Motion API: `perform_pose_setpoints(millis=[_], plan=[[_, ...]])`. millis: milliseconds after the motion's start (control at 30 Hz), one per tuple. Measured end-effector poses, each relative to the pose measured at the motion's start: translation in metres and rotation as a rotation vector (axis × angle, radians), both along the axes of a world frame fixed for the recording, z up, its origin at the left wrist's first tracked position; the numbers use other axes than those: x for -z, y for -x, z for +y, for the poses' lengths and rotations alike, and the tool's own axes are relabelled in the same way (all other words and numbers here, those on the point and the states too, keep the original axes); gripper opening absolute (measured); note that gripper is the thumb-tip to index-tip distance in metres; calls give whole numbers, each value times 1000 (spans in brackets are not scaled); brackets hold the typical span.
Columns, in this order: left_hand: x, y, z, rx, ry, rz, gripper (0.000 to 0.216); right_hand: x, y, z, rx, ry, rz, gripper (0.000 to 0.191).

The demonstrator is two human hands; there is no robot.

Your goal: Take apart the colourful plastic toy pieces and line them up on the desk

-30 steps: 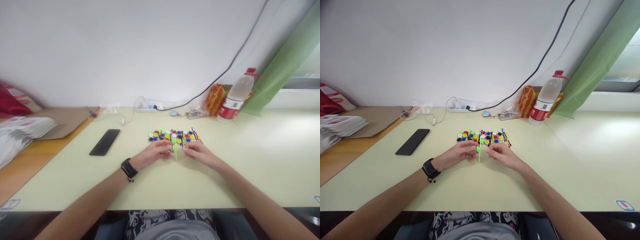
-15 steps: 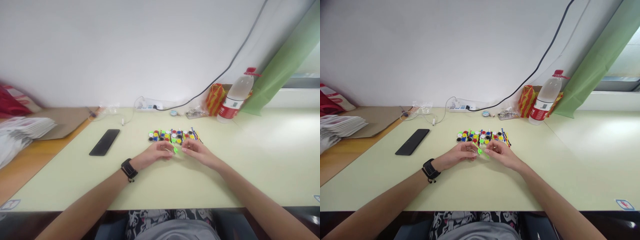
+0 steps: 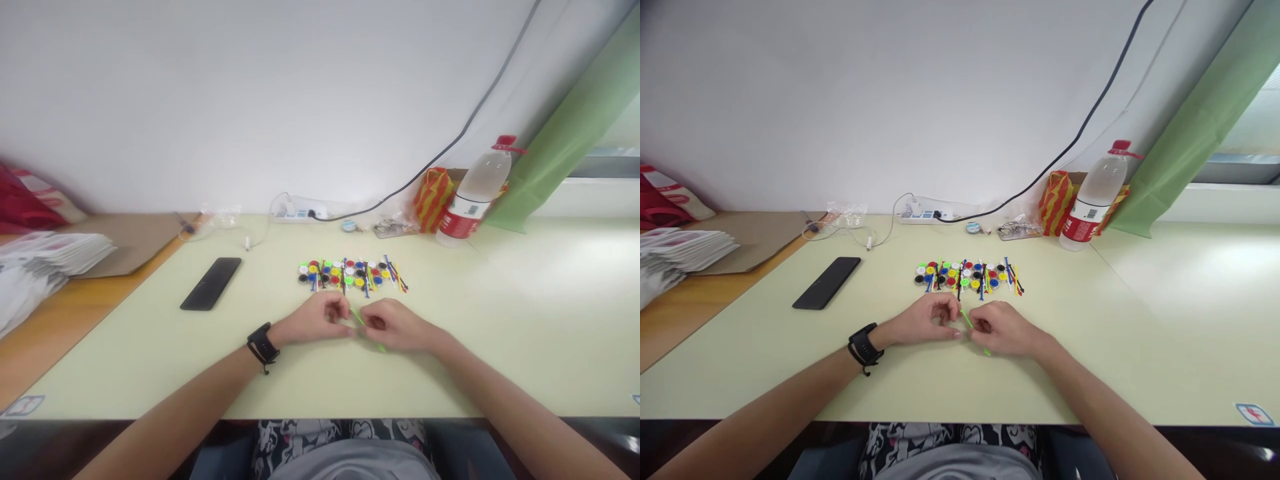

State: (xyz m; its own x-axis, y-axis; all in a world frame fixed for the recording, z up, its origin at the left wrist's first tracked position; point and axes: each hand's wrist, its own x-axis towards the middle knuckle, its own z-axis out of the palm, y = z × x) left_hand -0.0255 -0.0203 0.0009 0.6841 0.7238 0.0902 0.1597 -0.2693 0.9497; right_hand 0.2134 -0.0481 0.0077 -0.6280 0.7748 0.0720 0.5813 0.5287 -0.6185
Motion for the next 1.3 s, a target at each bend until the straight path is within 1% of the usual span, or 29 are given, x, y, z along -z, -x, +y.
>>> perform_pose_setpoints(millis=[67,133,200,300,333,367,433,500,567,700,767,867,900,933,967,1033,1067,1100,1133,1200,1267,1300], plan=[[0,-1,0,-34,-16,7,34,-3,-3,1,-4,1,-42,29],[-1,-1,0,-40,-24,20,35,-7,-11,4,-14,47,-78,28],[-2,0,0,-16,-13,40,36,-12,-26,8,-16,132,-118,27],[-3,0,-1,18,0,71,36,-18,-60,16,-2,273,-153,27],[-4,0,-1,23,-1,80,36,-19,-73,18,13,322,-164,27],[-4,0,-1,27,-2,88,36,-20,-86,20,60,363,-175,28],[-5,0,-2,34,0,99,36,-19,-110,24,189,403,-206,32],[-5,0,-2,42,-2,106,36,-15,-130,29,337,353,-243,31],[-4,1,-2,48,-21,115,35,-10,-143,33,506,239,-315,32],[-2,1,-1,45,-128,174,33,3,-147,40,862,57,-489,27],[-2,1,-2,47,-179,201,32,7,-141,42,958,-16,-539,24],[-3,0,-5,68,-248,223,29,9,-128,43,1021,-137,-537,21],[-3,0,-6,82,-278,228,29,9,-123,43,1015,-178,-500,21],[-3,-1,-7,97,-312,233,27,9,-119,44,973,-215,-433,20],[-4,-1,-8,112,-346,239,27,9,-114,44,893,-248,-339,19],[-7,-2,-10,133,-408,260,24,11,-104,46,667,-309,-133,18],[-10,-3,-11,139,-434,277,23,13,-100,47,562,-346,-58,19],[-13,-5,-14,146,-456,297,21,16,-95,48,491,-387,-21,20],[-18,-6,-17,158,-479,323,19,20,-92,49,456,-430,-18,21],[-29,-11,-30,203,-535,380,14,27,-86,51,437,-489,-69,24],[-37,-16,-53,304,-645,438,11,34,-83,53,428,-510,-134,28],[-38,-19,-68,344,-720,455,12,36,-82,54,425,-514,-162,29]])
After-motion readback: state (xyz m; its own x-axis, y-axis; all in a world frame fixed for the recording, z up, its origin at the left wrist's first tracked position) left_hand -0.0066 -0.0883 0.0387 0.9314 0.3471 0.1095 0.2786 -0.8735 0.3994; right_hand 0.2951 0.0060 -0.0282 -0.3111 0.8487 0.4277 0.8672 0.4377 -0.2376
